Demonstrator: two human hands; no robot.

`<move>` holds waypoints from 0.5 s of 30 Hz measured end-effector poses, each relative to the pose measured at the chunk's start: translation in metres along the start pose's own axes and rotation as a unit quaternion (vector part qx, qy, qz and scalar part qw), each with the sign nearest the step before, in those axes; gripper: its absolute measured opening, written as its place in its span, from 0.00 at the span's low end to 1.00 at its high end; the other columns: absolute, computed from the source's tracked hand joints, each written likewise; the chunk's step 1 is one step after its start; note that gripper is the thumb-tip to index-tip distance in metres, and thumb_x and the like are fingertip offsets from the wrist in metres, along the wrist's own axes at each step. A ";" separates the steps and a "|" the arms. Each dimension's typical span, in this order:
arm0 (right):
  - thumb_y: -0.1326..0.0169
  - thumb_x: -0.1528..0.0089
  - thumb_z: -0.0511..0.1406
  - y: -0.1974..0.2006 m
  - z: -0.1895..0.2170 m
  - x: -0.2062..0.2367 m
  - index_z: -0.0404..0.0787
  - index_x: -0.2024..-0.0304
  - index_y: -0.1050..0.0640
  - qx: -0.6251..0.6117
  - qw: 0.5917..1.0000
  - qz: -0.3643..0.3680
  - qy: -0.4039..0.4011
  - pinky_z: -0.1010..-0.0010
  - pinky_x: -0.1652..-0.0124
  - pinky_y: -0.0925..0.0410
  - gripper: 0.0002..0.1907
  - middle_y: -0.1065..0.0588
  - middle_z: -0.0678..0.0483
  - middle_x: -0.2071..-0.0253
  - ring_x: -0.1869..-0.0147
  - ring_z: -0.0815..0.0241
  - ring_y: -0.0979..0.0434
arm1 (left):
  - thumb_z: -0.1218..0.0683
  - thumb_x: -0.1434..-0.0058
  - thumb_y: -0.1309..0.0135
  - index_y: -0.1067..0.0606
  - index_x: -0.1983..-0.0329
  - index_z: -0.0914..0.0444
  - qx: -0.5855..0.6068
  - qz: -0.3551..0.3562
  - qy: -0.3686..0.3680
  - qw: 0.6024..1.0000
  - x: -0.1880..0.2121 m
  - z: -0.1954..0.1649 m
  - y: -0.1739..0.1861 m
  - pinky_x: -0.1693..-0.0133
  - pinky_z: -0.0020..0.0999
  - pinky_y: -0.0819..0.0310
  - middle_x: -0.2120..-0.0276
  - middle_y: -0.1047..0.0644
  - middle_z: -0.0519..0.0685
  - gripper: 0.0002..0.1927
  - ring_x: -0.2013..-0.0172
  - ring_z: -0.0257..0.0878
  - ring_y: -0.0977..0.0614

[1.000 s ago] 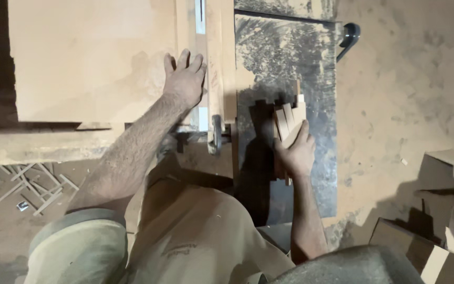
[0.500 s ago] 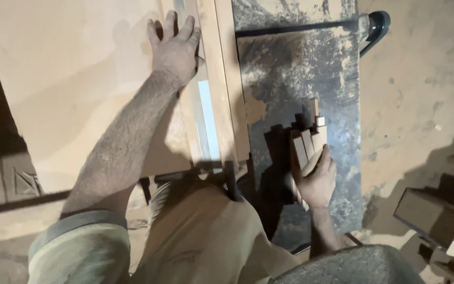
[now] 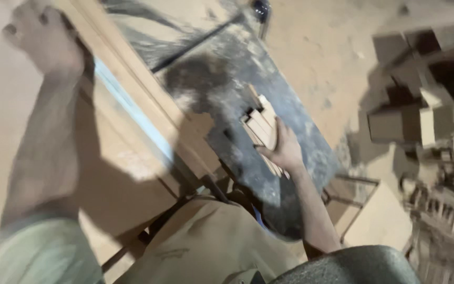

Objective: The person cuts small wooden strips into shorter pieces on a table saw, feeding each strip along the fence by hand and stacking the cut pieces on the side table. They gather the finished pieces, scoop more from a blue bin, and continue cutting and stacking the sticks.

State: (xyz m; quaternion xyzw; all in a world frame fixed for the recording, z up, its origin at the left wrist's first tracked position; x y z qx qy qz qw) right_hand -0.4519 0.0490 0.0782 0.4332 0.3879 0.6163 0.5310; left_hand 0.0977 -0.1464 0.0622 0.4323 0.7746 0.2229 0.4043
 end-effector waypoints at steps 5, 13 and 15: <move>0.27 0.56 0.53 0.000 -0.015 -0.004 0.42 0.26 0.43 -0.019 0.997 0.015 -0.070 0.51 0.42 0.33 0.62 0.30 0.36 0.40 0.37 0.35 0.30 | 0.48 0.31 0.45 0.29 0.43 0.69 -0.070 -0.006 -0.263 0.962 0.103 -0.151 -0.030 0.44 0.54 0.34 0.49 0.25 0.58 0.23 0.45 0.55 0.27; 0.25 0.57 0.53 0.014 -0.056 -0.010 0.41 0.26 0.45 -0.036 0.997 -0.017 -0.072 0.52 0.38 0.35 0.65 0.32 0.34 0.37 0.33 0.35 0.33 | 0.44 0.37 0.43 0.32 0.42 0.65 0.145 0.448 -0.050 0.881 0.286 -0.310 -0.110 0.50 0.50 0.25 0.46 0.29 0.63 0.27 0.48 0.58 0.23; 0.26 0.54 0.50 0.012 -0.069 0.000 0.42 0.25 0.46 0.003 0.996 -0.029 -0.084 0.51 0.39 0.35 0.63 0.34 0.31 0.37 0.31 0.31 0.36 | 0.43 0.39 0.39 0.34 0.40 0.66 0.159 0.387 -0.037 0.907 0.302 -0.333 -0.112 0.49 0.53 0.26 0.46 0.31 0.69 0.33 0.48 0.64 0.24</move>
Point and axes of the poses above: each hand's wrist, its own x-axis away from the middle knuckle, its own y-axis out of the back of the hand, z = x × y, the point moved 6 cm from there along -x, towards the middle knuckle
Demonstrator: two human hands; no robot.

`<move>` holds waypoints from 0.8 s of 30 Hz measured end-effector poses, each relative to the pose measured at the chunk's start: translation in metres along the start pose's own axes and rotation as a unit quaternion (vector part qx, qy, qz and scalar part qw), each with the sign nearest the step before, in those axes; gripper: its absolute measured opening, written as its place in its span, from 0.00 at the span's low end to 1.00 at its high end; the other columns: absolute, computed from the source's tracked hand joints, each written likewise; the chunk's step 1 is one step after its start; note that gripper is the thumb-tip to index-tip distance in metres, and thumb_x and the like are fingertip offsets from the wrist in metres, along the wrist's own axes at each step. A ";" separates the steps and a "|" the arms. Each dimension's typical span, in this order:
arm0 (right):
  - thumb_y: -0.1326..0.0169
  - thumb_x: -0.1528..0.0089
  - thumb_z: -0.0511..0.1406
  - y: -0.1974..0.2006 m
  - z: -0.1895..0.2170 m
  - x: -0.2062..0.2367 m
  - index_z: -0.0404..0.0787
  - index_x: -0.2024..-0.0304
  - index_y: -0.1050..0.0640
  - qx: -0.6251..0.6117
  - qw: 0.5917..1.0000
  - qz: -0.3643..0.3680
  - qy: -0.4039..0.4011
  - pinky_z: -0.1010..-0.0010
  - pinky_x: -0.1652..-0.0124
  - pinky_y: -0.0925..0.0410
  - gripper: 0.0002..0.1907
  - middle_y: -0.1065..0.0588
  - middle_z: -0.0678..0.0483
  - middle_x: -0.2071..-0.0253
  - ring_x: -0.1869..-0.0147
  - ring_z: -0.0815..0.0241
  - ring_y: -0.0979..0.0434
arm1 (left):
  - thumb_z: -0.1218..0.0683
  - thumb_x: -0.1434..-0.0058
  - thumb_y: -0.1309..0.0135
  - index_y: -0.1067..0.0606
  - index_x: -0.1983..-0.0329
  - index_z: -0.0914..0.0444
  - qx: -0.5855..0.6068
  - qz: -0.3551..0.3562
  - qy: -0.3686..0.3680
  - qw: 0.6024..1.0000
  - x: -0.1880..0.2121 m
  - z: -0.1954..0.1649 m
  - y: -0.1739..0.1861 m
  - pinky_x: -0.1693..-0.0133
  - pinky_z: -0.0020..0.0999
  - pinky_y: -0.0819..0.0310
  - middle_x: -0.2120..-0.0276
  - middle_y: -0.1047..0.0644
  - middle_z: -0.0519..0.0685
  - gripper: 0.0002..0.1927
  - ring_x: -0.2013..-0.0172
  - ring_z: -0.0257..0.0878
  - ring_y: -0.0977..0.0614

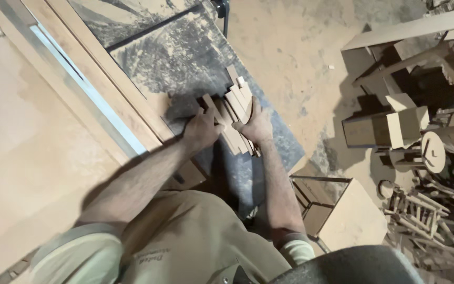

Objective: The person cuts small wooden strips into shorter pieces on a table saw, feeding each strip along the fence by hand and stacking the cut pieces on the side table. They gather the finished pieces, scoop more from a blue bin, and continue cutting and stacking the sticks.

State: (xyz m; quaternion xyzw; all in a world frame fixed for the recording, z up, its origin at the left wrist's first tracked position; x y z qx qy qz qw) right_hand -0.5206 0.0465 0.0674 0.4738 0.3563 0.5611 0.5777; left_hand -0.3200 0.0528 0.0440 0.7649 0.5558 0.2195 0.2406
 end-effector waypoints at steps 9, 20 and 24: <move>0.24 0.59 0.56 -0.002 -0.017 0.022 0.39 0.27 0.47 0.014 0.994 -0.015 0.112 0.43 0.34 0.42 0.69 0.34 0.34 0.39 0.32 0.31 0.39 | 0.61 0.40 0.46 0.32 0.38 0.63 -0.014 -0.135 0.087 0.987 -0.008 -0.011 -0.070 0.47 0.58 0.26 0.48 0.26 0.67 0.25 0.49 0.66 0.22; 0.35 0.48 0.57 -0.002 0.003 0.046 0.37 0.30 0.41 -0.045 0.989 0.008 0.138 0.42 0.40 0.38 0.55 0.36 0.35 0.37 0.32 0.31 0.37 | 0.60 0.43 0.42 0.32 0.38 0.76 -0.040 -0.427 0.108 0.897 0.155 0.044 0.099 0.54 0.50 0.23 0.53 0.28 0.69 0.30 0.57 0.59 0.21; 0.35 0.49 0.57 -0.008 0.005 0.039 0.37 0.28 0.41 -0.039 0.981 -0.030 0.187 0.42 0.40 0.36 0.56 0.36 0.32 0.38 0.35 0.30 0.34 | 0.58 0.37 0.43 0.25 0.52 0.68 -0.098 -0.345 0.220 0.907 0.156 0.104 0.106 0.50 0.52 0.24 0.51 0.26 0.64 0.12 0.55 0.61 0.21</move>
Point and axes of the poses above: each hand's wrist, its own x-axis away from the middle knuckle, its own y-axis out of the back of the hand, z = x × y, the point moved 6 cm from there along -x, towards the middle knuckle
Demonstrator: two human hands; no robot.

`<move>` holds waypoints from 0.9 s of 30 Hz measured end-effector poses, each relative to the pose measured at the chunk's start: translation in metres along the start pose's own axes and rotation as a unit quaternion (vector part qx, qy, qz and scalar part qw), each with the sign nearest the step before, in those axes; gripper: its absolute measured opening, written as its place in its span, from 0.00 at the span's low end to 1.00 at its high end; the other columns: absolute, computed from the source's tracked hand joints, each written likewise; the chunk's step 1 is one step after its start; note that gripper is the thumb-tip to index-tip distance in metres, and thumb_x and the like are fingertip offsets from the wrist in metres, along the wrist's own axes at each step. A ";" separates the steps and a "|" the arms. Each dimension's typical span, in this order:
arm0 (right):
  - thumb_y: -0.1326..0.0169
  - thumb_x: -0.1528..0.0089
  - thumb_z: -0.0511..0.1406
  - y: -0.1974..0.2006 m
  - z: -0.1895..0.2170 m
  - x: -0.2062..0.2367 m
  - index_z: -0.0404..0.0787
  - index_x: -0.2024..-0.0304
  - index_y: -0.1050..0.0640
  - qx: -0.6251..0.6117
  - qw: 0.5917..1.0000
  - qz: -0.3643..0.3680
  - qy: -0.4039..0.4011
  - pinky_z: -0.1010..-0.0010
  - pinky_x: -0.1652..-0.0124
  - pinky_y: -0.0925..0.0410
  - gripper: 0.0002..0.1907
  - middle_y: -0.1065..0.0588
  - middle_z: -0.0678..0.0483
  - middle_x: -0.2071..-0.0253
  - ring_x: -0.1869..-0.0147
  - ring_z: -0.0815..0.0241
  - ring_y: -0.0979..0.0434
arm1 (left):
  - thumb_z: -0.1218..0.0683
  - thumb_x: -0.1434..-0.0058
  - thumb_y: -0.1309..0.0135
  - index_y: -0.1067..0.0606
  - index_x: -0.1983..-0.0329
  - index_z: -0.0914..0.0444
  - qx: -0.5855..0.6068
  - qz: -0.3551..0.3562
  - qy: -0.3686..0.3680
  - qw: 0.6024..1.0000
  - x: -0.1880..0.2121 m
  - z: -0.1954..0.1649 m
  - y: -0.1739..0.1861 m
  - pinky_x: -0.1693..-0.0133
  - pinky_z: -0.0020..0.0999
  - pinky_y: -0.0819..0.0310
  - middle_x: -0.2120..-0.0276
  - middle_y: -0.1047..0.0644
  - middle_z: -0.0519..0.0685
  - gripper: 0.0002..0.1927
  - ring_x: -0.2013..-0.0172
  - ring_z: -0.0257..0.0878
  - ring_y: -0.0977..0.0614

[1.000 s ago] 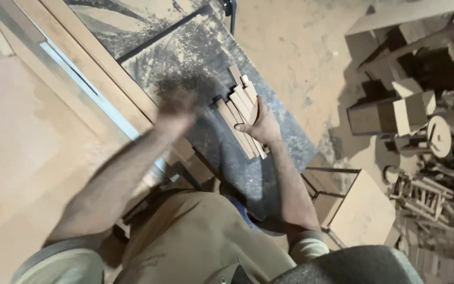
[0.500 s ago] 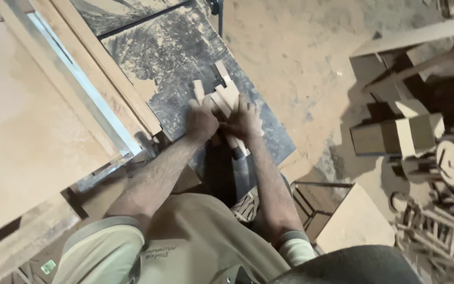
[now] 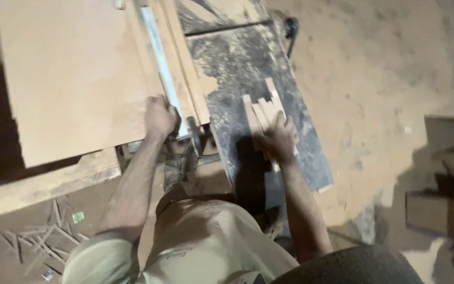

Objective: The person cuts small wooden strips into shorter pieces on a table saw, feeding each strip along the fence by hand and stacking the cut pieces on the side table. They gather the finished pieces, scoop more from a blue bin, and continue cutting and stacking the sticks.

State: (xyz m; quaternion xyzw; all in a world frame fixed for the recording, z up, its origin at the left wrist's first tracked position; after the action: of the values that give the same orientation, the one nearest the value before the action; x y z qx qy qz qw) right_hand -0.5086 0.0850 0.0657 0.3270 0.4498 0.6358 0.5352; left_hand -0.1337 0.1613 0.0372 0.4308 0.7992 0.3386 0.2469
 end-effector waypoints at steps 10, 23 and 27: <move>0.34 0.48 0.57 -0.030 -0.022 -0.009 0.40 0.27 0.42 0.091 0.996 0.015 -0.014 0.38 0.38 0.40 0.56 0.40 0.33 0.30 0.29 0.28 0.40 | 0.50 0.44 0.39 0.28 0.39 0.64 -0.165 0.135 -0.101 0.972 -0.023 0.007 -0.019 0.44 0.65 0.39 0.32 0.36 0.52 0.30 0.37 0.56 0.35; 0.33 0.48 0.51 -0.035 -0.012 -0.016 0.36 0.25 0.43 0.110 0.992 0.058 -0.037 0.39 0.35 0.43 0.56 0.41 0.33 0.28 0.28 0.27 0.41 | 0.45 0.38 0.43 0.39 0.28 0.71 -0.232 0.181 -0.111 0.949 -0.147 0.033 -0.038 0.36 0.76 0.61 0.26 0.45 0.58 0.41 0.27 0.61 0.51; 0.34 0.46 0.51 -0.036 -0.008 -0.019 0.34 0.25 0.42 0.116 0.992 0.047 -0.024 0.40 0.33 0.44 0.55 0.41 0.31 0.28 0.28 0.27 0.41 | 0.45 0.37 0.44 0.40 0.27 0.70 -0.217 0.188 -0.114 0.951 -0.188 0.043 -0.039 0.35 0.77 0.63 0.25 0.46 0.57 0.40 0.26 0.61 0.52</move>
State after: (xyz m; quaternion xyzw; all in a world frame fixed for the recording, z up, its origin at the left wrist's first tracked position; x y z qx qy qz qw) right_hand -0.4976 0.0657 0.0306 0.4233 0.4916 0.5957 0.4736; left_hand -0.0296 -0.0011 -0.0009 0.5449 0.5775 0.4927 0.3561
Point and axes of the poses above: each hand's wrist, its own x-axis away from the middle knuckle, its own y-axis out of the back of the hand, z = x × y, the point moved 6 cm from there along -x, towards the middle knuckle
